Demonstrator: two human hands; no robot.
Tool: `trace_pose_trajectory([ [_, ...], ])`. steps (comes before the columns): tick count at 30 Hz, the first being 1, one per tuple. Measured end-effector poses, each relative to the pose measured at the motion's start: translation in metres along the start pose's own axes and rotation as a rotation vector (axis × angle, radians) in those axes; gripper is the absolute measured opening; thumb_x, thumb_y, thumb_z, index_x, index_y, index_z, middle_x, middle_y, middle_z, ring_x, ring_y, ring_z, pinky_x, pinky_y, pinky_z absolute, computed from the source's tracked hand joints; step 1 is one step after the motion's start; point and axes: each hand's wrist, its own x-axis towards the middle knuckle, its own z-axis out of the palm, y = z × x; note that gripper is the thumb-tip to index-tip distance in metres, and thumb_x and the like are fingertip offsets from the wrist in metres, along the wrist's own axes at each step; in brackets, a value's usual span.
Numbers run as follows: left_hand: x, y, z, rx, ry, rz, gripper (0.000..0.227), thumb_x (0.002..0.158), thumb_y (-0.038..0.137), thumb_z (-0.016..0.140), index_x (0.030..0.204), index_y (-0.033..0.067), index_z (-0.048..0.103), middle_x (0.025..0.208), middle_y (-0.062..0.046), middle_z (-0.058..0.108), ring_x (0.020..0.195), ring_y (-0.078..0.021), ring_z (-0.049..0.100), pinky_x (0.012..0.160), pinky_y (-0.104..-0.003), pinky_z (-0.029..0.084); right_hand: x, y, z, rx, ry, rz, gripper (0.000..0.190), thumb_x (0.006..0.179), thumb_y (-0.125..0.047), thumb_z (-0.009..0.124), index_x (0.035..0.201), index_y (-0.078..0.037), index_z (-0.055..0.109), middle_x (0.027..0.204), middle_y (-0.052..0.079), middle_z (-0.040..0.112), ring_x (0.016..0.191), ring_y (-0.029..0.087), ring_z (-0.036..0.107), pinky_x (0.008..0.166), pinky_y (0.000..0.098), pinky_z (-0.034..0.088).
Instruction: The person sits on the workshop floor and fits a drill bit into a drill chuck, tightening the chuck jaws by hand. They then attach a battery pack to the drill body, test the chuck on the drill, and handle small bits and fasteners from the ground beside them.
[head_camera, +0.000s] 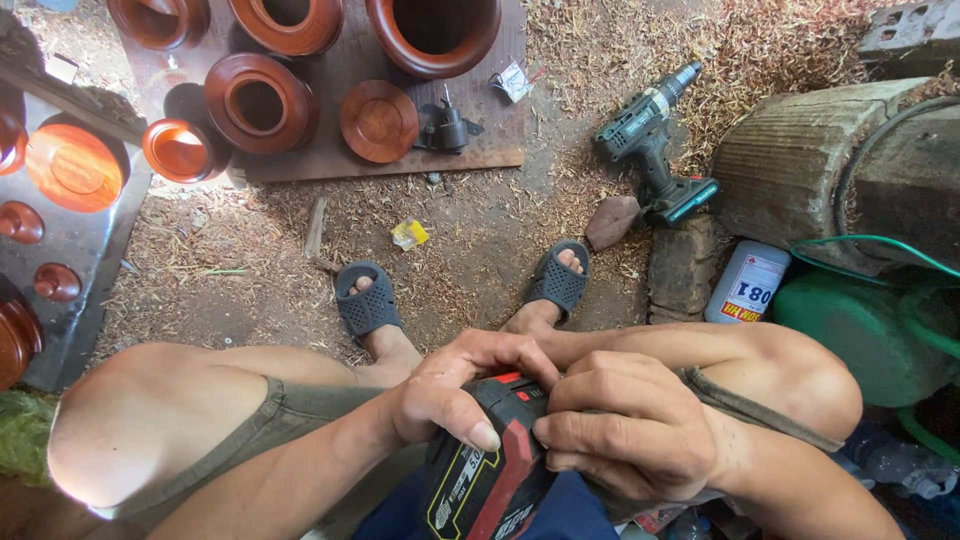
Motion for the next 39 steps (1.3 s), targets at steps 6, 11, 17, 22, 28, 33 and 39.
trace_pose_trajectory([
  [6, 0.000, 0.000, -0.001, -0.045, 0.034, -0.023, 0.072, 0.063, 0.034, 0.077, 0.123, -0.0052, 0.066, 0.114, -0.012, 0.070, 0.109, -0.0210, 0.065, 0.104, -0.033, 0.048, -0.002, -0.004, 0.006, -0.020, 0.052, 0.116, 0.024, 0.088, -0.006, 0.082, 0.104, 0.003, 0.066, 0.097, 0.013, 0.066, 0.083, 0.025, 0.069, 0.072, 0.0355, 0.057],
  [11, 0.000, -0.001, -0.003, 0.010, 0.118, 0.056, 0.073, 0.066, 0.034, 0.075, 0.126, -0.0062, 0.065, 0.118, -0.015, 0.066, 0.114, -0.0220, 0.064, 0.109, -0.033, 0.048, 0.001, -0.006, 0.000, -0.271, 0.100, 0.079, 0.022, 0.086, 0.003, 0.078, 0.102, 0.006, 0.064, 0.095, 0.016, 0.065, 0.078, 0.027, 0.069, 0.068, 0.0352, 0.057],
  [17, -0.002, 0.017, -0.006, -0.165, 0.294, 0.140, 0.069, 0.072, 0.031, 0.069, 0.129, -0.0064, 0.056, 0.118, -0.021, 0.068, 0.108, -0.0278, 0.066, 0.101, -0.038, 0.052, -0.031, 0.005, -0.015, -0.192, 0.300, 0.262, 0.014, 0.085, 0.007, 0.068, 0.096, 0.007, 0.059, 0.095, 0.016, 0.065, 0.077, 0.019, 0.067, 0.063, 0.0314, 0.056],
  [22, -0.005, 0.001, -0.022, 0.232, 0.248, 0.093, 0.066, 0.072, 0.029, 0.073, 0.129, -0.0010, 0.058, 0.120, -0.017, 0.068, 0.112, -0.0242, 0.066, 0.103, -0.035, 0.053, -0.034, 0.029, -0.021, 0.116, 0.586, 0.709, 0.005, 0.102, 0.012, 0.060, 0.101, 0.007, 0.058, 0.111, 0.026, 0.071, 0.083, 0.018, 0.072, 0.076, 0.0292, 0.062],
  [28, 0.035, -0.055, -0.087, 0.975, 0.802, -0.305, 0.059, 0.064, 0.039, 0.079, 0.115, 0.0116, 0.067, 0.103, -0.012, 0.074, 0.092, -0.0237, 0.073, 0.082, -0.035, 0.057, -0.036, 0.028, -0.038, 0.227, 0.624, 0.616, 0.010, 0.101, 0.011, 0.059, 0.096, 0.005, 0.052, 0.104, 0.025, 0.069, 0.082, 0.022, 0.074, 0.080, 0.0345, 0.065],
  [33, 0.084, -0.082, -0.152, 1.464, 0.847, -0.672, 0.076, 0.070, 0.043, 0.085, 0.132, 0.0113, 0.055, 0.127, -0.023, 0.055, 0.103, -0.0401, 0.067, 0.085, -0.046, 0.055, -0.007, 0.025, -0.053, 0.282, 0.745, 0.660, 0.011, 0.093, 0.012, 0.059, 0.095, 0.004, 0.052, 0.101, 0.023, 0.068, 0.091, 0.026, 0.075, 0.085, 0.0417, 0.066],
  [39, 0.120, -0.114, -0.205, 1.557, 0.920, -0.889, 0.084, 0.074, 0.044, 0.082, 0.142, 0.0081, 0.047, 0.136, -0.030, 0.048, 0.106, -0.0414, 0.067, 0.084, -0.044, 0.058, -0.016, 0.030, -0.065, 0.226, 0.729, 0.802, 0.013, 0.088, 0.020, 0.058, 0.096, 0.010, 0.056, 0.111, 0.024, 0.065, 0.098, 0.029, 0.074, 0.090, 0.0420, 0.066],
])
